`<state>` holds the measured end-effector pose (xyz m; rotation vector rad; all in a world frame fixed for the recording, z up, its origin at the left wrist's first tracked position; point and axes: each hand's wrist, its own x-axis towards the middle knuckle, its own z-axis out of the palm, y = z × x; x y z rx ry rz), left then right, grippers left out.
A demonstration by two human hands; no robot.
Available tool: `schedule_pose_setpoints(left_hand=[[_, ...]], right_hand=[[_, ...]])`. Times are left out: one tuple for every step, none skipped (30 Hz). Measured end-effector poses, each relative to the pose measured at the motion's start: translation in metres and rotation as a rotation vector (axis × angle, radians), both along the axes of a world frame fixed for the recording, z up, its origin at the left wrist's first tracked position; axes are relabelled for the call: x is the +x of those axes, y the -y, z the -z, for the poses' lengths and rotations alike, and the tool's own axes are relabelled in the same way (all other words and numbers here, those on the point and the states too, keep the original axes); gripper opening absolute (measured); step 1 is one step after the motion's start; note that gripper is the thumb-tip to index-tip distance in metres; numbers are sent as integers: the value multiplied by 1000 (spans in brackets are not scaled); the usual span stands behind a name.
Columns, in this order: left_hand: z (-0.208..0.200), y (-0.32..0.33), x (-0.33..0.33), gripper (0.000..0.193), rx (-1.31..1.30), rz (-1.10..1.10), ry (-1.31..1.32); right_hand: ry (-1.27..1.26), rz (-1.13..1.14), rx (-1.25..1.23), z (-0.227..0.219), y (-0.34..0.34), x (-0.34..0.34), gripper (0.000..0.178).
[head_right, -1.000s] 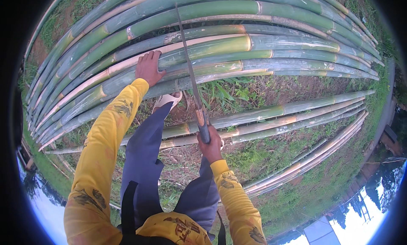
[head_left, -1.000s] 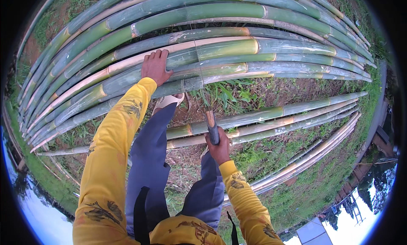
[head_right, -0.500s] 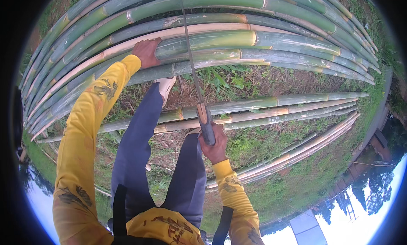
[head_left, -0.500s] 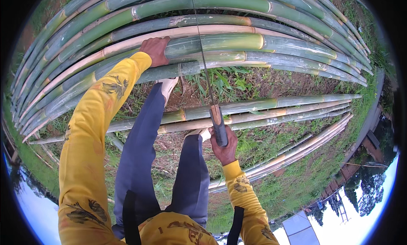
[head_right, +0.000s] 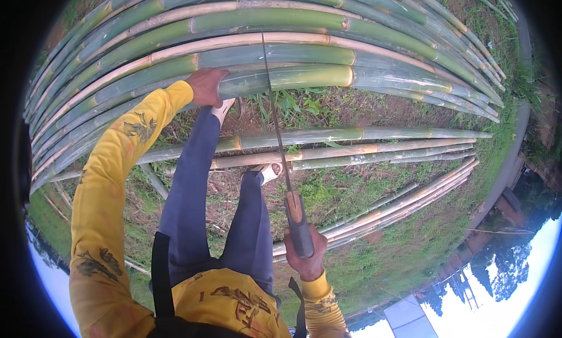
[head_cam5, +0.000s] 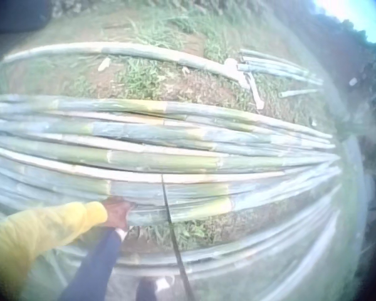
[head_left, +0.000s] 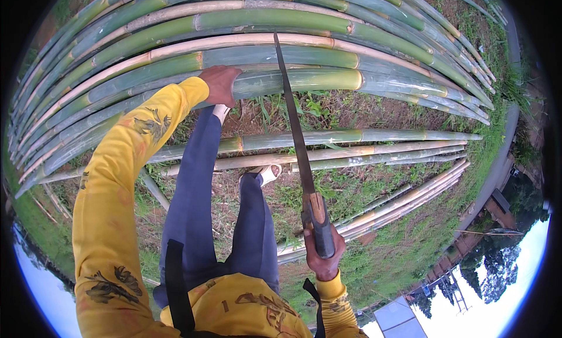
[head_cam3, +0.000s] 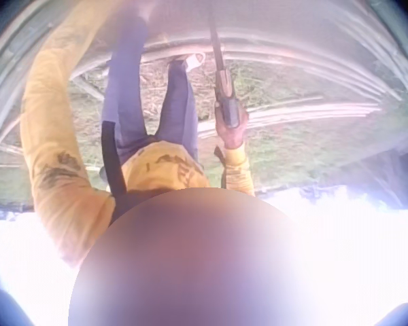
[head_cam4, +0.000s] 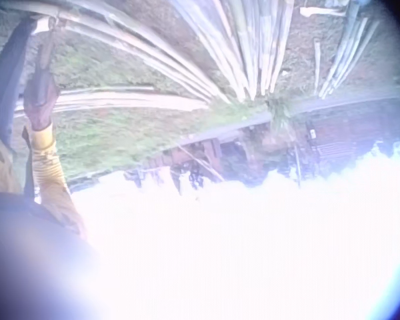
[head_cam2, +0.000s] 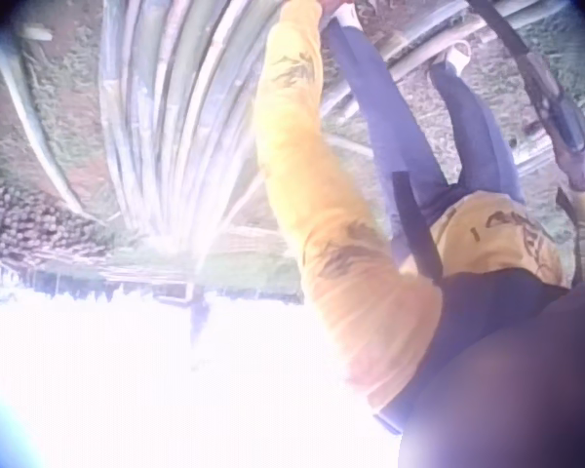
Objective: The person uses a machete to cut long bamboo poles into shorter sections. They position the poles on the ground, strike them with the machete to sever them, and then move the cut pieces aside.
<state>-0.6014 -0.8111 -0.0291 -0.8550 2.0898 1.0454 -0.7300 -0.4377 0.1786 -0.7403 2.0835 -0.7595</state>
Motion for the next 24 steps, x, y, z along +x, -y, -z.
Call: schedule_pose_setpoints(left_hand=[[-8,-2,-1,88,-2,7,7],[-16,-2,-3,88,-13,21,14],[-18,-4,-4,89,-7,28,0],[-19,-6,-5,89,-2,36,-12],[-19,-11,-5,90,12,44,-18],[-16,-16,-8,90,28,35,-26],[-16,-18,-8,91,39,32,-28],[-16,-19,-8,91,51,31,-31],[-19,-17,-2,91,32,13,-20],[-24,-21,4,90,25,-6,-8],[-27,-24,6,90,16,-24,-1],[-26,-22,6,90,-10,-19,-13],[-24,-18,7,89,-36,-16,-24],[-23,-21,4,89,-52,4,-36],[-23,-21,1,88,-17,-2,-17],[-24,-20,-1,88,16,-8,1],[-21,-22,-8,88,62,-7,20],[-15,-23,-11,87,80,-9,4],[-10,-18,-9,86,94,-17,-10],[-4,-15,-10,86,109,-23,-27],[3,-29,-8,85,98,-21,-18],[4,-32,-3,84,60,-26,-9],[-1,-20,5,84,-14,-43,4],[-4,-15,6,85,-21,-40,5]], right_hand=[[27,14,-6,-6,1,-3,14],[56,35,-20,-7,10,-7,14],[76,61,-26,-4,19,-10,13],[144,80,-44,13,41,-16,13],[217,99,-53,29,61,-21,14],[204,109,-74,37,64,-20,14],[196,124,-100,42,66,-16,15],[187,140,-125,42,64,-12,15],[185,138,-112,26,39,-5,19],[162,96,-65,4,1,-1,21],[134,53,-21,-17,-35,2,23],[105,40,-31,-26,-45,-1,24],[74,27,-35,-39,-55,-4,26],[108,25,-28,-34,-46,-10,25],[142,30,-18,-32,-33,-13,24],[205,58,-8,-5,-3,-23,23],[210,65,-53,31,38,-31,20],[214,70,-104,61,62,-33,18],[218,88,-127,70,60,-26,17],[219,109,-149,77,58,-22,16],[226,127,-142,75,51,-18,15],[198,113,-97,54,26,-7,16],[178,82,-87,29,-10,5,17],[146,65,-40,-1,-40,10,21]])
